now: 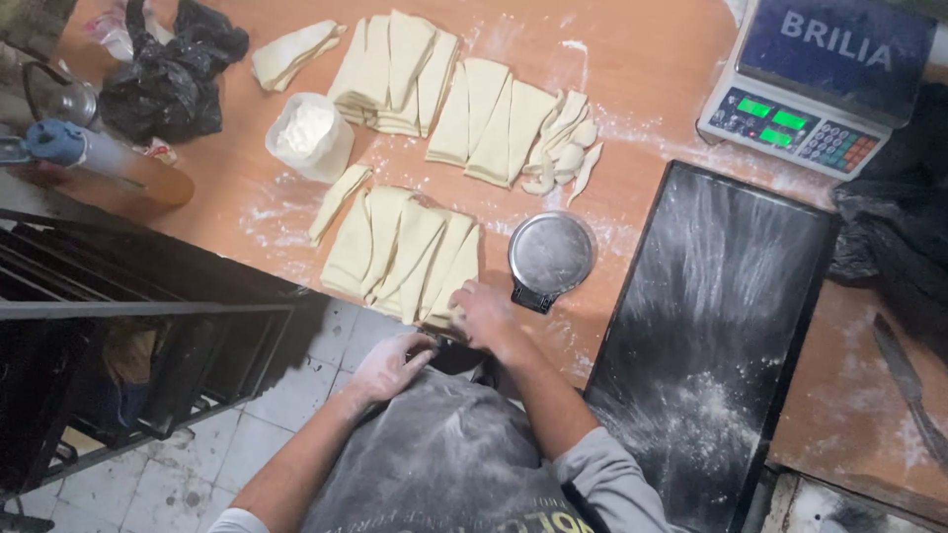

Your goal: Weighing dough pieces on a digital scale and arranging them on a baking tray.

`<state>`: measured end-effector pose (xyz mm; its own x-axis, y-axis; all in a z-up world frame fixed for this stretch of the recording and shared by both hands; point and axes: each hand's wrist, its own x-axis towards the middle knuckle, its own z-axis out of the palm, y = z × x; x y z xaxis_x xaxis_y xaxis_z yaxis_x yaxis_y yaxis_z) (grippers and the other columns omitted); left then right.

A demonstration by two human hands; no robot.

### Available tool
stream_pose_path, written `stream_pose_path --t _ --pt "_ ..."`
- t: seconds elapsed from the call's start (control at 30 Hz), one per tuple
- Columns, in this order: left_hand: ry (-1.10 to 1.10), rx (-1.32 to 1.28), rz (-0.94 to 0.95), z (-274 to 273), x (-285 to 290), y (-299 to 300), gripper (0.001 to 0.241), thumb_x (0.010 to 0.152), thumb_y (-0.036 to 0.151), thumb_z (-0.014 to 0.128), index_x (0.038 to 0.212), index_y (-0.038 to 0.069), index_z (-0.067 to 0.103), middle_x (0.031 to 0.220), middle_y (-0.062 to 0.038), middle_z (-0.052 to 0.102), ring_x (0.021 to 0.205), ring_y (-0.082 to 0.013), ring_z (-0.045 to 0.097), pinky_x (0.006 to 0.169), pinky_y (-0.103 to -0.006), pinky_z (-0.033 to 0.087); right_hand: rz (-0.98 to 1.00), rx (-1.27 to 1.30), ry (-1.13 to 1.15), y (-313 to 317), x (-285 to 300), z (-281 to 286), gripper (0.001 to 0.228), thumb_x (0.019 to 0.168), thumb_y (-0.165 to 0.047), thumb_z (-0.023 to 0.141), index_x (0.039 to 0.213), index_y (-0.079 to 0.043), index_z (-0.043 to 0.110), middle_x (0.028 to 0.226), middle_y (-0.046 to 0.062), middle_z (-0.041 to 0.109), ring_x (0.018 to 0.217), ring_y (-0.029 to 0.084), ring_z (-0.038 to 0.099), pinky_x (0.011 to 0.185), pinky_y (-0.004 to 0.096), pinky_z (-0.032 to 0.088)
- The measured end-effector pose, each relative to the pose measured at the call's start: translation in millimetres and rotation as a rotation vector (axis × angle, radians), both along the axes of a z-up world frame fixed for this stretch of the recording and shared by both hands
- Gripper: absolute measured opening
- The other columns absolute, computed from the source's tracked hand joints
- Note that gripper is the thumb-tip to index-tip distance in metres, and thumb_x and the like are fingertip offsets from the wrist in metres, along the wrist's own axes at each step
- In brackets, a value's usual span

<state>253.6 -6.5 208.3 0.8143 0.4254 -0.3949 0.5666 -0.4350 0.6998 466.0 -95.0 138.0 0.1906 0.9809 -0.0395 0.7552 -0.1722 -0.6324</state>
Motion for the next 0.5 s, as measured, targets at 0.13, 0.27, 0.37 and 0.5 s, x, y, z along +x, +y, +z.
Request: stream_pose_path --t 0.13,0.27,0.37,0.5 --pt "-0.006 -0.202 0.151 6 4 4 0.036 0.093 0.031 0.064 0.119 0.008 0.071 0.115 -0.011 0.075 0.105 -0.023 0.073 0.092 -0.0346 0.056 -0.202 0.052 0.16 14 18 -68 0.016 0.087 -0.026 0.077 0.097 -0.013 0.075 0.098 0.01 0.072 0.099 0.031 0.068 0.087 0.042 0.054" --pt "0.015 -0.281 0.212 -12 26 28 0.039 0.095 0.033 0.062 0.124 0.009 0.069 0.109 -0.011 0.078 0.099 -0.0182 0.074 0.09 -0.0314 0.057 -0.629 0.222 0.584 20 16 -60 0.017 0.095 -0.023 0.07 0.103 -0.009 0.073 0.102 0.012 0.073 0.096 0.03 0.071 0.087 0.038 0.054" --pt "-0.206 -0.362 0.334 -33 39 37 0.043 0.096 0.036 0.062 0.123 0.004 0.068 0.112 -0.01 0.074 0.106 -0.0175 0.07 0.093 -0.0315 0.053 -0.731 0.316 0.691 18 -8 6 0.02 0.099 -0.023 0.067 0.107 -0.006 0.072 0.102 0.012 0.073 0.092 0.025 0.071 0.085 0.034 0.055" --pt "-0.266 -0.409 0.421 -4 77 52 0.048 0.103 0.044 0.055 0.12 -0.001 0.059 0.1 -0.019 0.068 0.097 -0.0287 0.069 0.086 -0.0383 0.053 -0.366 0.412 0.33 -5 -31 79 0.021 0.096 -0.019 0.071 0.111 -0.003 0.07 0.11 0.012 0.073 0.102 0.022 0.069 0.09 0.034 0.056"
